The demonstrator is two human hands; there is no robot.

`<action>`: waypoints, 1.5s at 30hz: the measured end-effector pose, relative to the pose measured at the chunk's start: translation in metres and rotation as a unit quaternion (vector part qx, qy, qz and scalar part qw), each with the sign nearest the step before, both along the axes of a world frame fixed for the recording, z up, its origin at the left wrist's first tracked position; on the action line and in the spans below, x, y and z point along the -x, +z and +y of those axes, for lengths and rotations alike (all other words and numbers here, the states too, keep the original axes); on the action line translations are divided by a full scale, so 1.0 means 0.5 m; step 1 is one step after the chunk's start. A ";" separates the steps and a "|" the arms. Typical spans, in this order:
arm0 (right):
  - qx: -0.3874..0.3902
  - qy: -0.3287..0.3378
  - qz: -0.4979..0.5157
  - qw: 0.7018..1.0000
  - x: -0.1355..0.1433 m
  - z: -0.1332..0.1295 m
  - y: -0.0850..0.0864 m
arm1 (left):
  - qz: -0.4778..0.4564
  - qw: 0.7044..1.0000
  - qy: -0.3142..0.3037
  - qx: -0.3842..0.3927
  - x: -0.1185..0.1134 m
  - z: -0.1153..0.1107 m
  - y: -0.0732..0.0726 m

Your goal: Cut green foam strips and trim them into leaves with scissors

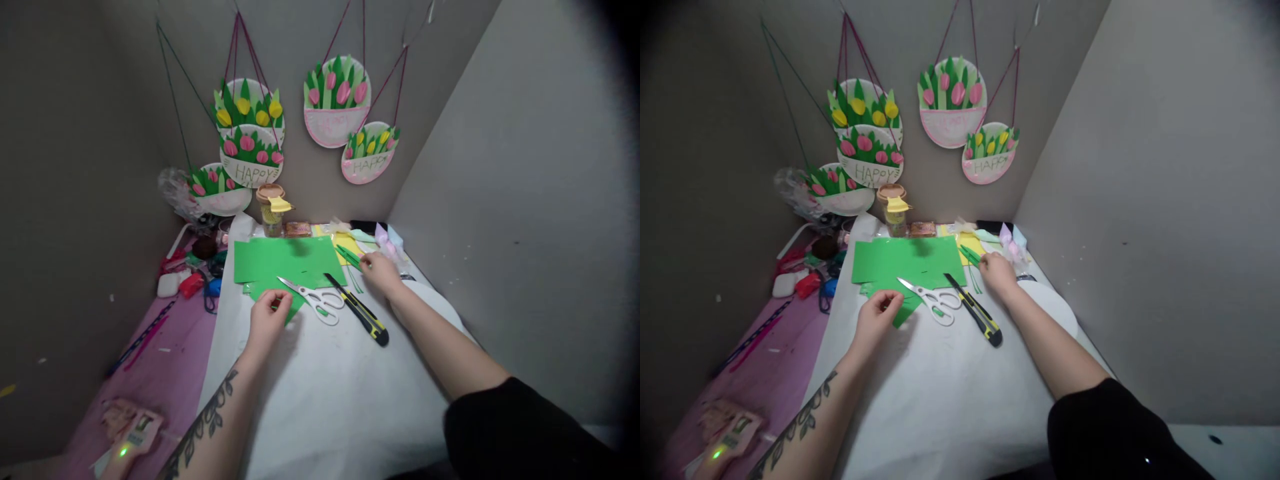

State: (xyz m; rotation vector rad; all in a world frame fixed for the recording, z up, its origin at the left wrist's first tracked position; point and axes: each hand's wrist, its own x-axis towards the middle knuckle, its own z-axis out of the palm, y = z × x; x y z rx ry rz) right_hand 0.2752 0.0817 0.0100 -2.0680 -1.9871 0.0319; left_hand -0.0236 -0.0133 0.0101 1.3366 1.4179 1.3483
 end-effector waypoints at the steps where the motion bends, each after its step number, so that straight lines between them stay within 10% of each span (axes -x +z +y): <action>1: 0.019 0.007 -0.008 1.000 0.013 -0.010 -0.008 | -0.002 1.000 0.002 -0.001 0.002 0.003 -0.001; 9: 0.109 -0.045 -0.049 0.992 0.072 -0.013 -0.031 | 0.136 0.990 0.000 -0.038 0.024 0.013 -0.005; 17: 0.102 -0.008 -0.057 0.993 0.094 -0.044 0.000 | 0.486 0.874 -0.031 -0.011 0.048 0.014 -0.019; 24: 0.077 0.183 -0.053 0.979 0.200 -0.140 0.023 | 0.526 0.850 -0.025 0.003 0.038 0.018 -0.039; 45: 0.060 0.095 -0.025 0.993 0.170 -0.132 0.002 | 0.493 0.862 -0.118 -0.017 0.019 0.012 -0.033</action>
